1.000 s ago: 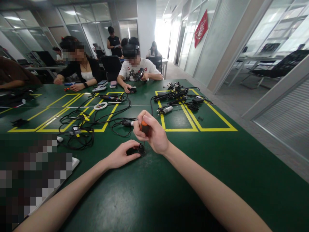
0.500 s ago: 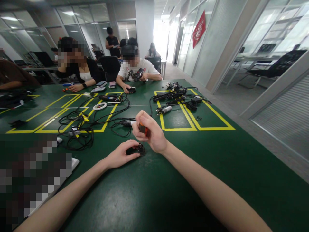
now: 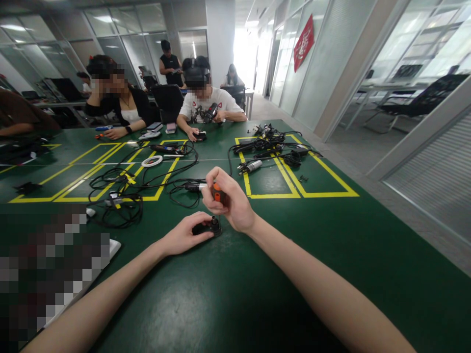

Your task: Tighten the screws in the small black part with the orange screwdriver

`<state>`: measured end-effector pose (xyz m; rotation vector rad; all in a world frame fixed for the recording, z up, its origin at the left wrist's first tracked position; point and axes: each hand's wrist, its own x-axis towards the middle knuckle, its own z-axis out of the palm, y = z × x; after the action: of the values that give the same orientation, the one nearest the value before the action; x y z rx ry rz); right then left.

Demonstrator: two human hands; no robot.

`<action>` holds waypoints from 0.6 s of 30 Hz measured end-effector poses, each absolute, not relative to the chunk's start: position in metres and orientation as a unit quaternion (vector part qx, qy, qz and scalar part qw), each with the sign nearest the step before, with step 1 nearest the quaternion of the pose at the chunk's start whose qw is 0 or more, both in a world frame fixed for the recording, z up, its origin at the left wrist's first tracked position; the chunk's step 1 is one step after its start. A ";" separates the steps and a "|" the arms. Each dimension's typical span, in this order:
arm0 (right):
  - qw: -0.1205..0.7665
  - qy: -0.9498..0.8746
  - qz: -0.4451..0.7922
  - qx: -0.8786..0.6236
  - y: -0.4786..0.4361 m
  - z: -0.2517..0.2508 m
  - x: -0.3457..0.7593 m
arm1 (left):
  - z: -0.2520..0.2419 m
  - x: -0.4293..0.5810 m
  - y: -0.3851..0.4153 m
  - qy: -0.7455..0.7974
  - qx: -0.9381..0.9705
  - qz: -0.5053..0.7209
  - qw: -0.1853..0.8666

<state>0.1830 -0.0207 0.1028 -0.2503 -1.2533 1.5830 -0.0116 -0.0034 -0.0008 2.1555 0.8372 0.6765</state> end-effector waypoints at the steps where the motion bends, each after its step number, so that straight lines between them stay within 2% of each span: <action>1: 0.526 -0.526 0.659 -0.106 -0.021 0.103 0.183 | -0.001 -0.012 -0.003 0.323 0.836 0.263 0.357; 18: 0.513 -0.529 0.666 -0.111 -0.022 0.103 0.180 | -0.002 -0.012 -0.003 0.326 0.841 0.260 0.346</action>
<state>0.1804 -0.0218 0.1034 -0.2671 -1.2724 1.6024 -0.0118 -0.0032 -0.0022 2.1813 0.8455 0.6747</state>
